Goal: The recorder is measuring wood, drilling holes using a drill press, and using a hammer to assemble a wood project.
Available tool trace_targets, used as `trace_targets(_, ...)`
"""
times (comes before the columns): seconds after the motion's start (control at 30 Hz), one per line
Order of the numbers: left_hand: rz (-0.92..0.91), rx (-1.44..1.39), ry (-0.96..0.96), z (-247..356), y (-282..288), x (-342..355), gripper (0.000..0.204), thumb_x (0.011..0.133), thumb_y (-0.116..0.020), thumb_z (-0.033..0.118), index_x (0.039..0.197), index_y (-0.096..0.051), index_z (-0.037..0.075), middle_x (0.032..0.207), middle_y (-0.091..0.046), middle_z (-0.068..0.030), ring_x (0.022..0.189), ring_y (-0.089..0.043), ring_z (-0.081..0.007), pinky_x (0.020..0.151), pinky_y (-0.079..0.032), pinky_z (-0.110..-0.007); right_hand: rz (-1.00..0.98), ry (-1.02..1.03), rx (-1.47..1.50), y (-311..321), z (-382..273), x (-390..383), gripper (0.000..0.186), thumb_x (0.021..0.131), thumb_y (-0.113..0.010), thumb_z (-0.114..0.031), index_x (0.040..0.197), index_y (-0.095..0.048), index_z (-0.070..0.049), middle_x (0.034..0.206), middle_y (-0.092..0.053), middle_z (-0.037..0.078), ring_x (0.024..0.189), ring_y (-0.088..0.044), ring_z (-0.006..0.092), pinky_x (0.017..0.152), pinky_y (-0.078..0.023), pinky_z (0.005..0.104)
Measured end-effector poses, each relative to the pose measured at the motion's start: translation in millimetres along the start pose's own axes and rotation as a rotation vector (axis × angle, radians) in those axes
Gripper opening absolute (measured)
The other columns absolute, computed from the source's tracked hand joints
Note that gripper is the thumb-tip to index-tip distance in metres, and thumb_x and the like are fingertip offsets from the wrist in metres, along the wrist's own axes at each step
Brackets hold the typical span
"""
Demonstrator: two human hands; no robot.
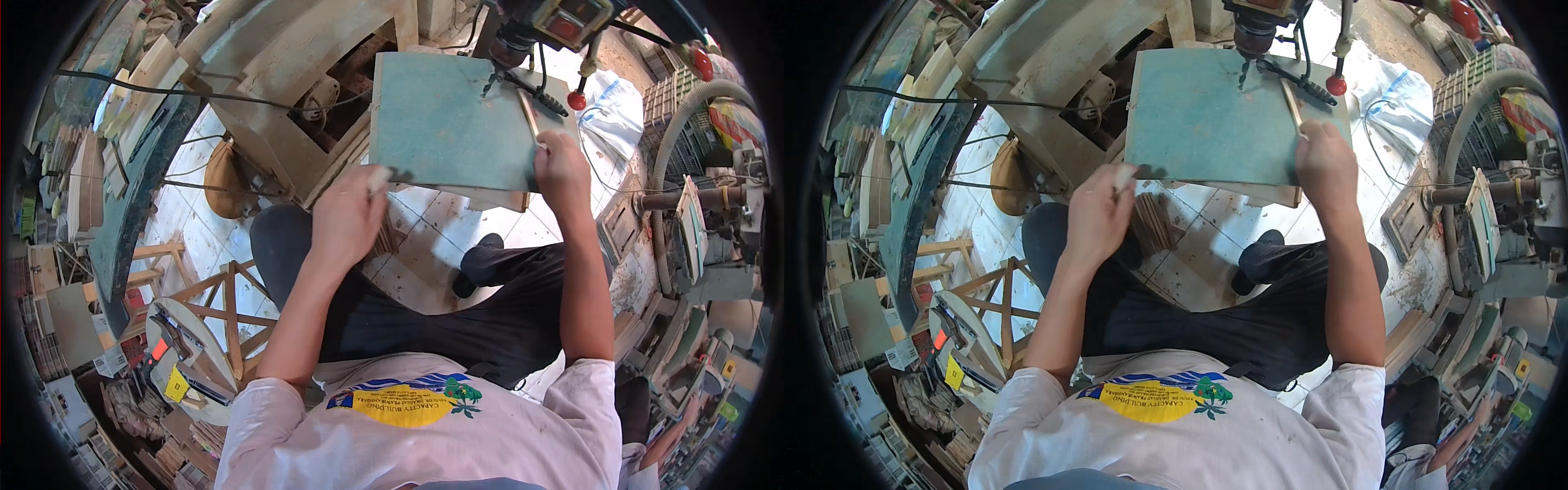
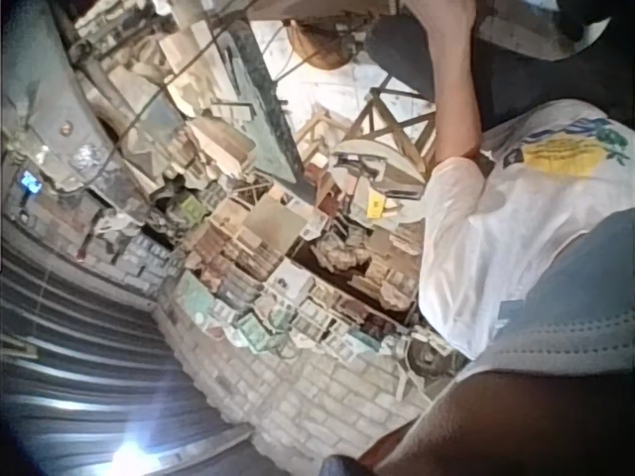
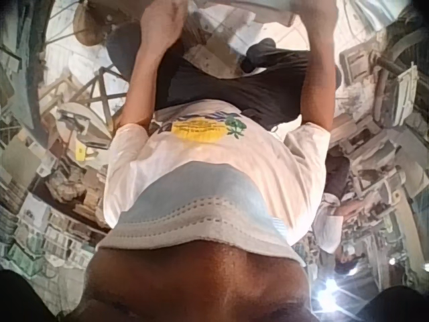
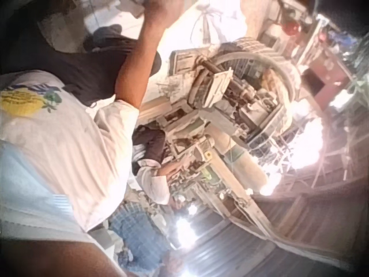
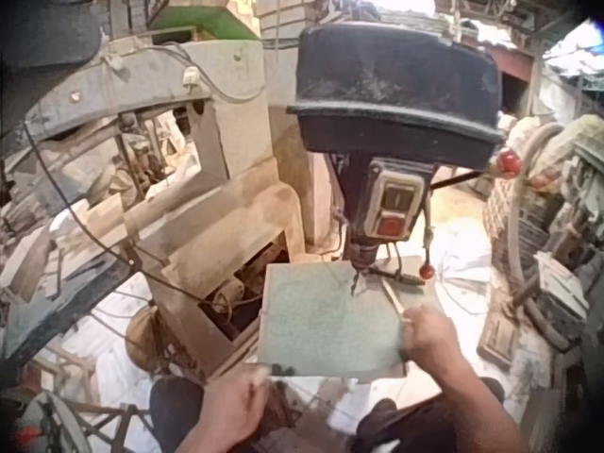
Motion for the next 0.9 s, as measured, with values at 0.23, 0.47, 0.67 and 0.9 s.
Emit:
trace_targets(0.23,-0.122,0.394,-0.304,27.8,-35.5,36.0,0.055,0.083,-0.059,0.008,0.136,-0.047,-0.004,0.148,-0.038,-0.0228,0.141,-0.032,-0.0376,0.116,-0.025,-0.049,-0.17,-0.088,-0.033,16.9,-0.4,-4.1,0.018,0.082,-0.06,-0.008,0.101,-0.062,-0.006,0.096,-0.065,0.016,0.085,-0.064,0.0379,0.076,-0.051,0.0442)
trace_targets(0.47,-0.251,0.309,-0.428,53.4,-64.2,36.1,0.06,0.085,-0.059,0.011,0.139,-0.041,-0.007,0.151,-0.032,-0.0248,0.143,-0.03,-0.0363,0.118,-0.022,-0.049,-0.234,-0.102,0.059,21.7,-1.2,-1.6,0.018,0.082,-0.063,-0.006,0.1,-0.062,-0.005,0.09,-0.065,0.015,0.081,-0.065,0.0342,0.073,-0.05,0.0414)
trace_targets(0.67,-0.34,0.207,-0.523,62.2,-72.4,31.0,0.062,0.085,-0.058,0.01,0.141,-0.038,-0.007,0.152,-0.031,-0.0239,0.143,-0.028,-0.036,0.118,-0.021,-0.049,-0.264,-0.038,0.146,22.6,-5.2,-3.4,0.017,0.083,-0.064,-0.004,0.1,-0.063,-0.006,0.085,-0.062,0.014,0.075,-0.063,0.0319,0.07,-0.05,0.0399)
trace_targets(0.9,-0.153,0.394,-0.251,29.7,-39.5,21.5,0.061,0.085,-0.056,0.01,0.142,-0.039,-0.003,0.153,-0.032,-0.0208,0.143,-0.029,-0.0342,0.117,-0.022,-0.051,-0.291,0.002,0.104,10.3,-26.3,-12.2,0.025,0.085,-0.064,-0.01,0.11,-0.067,-0.01,0.089,-0.06,0.012,0.078,-0.063,0.0327,0.071,-0.05,0.0432)
Point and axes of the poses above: each hand's wrist, its own x-axis towards the middle knuckle, its own y-axis out of the back of the hand, z = x × y, the point moved 3 cm from there along x, towards the middle knuckle
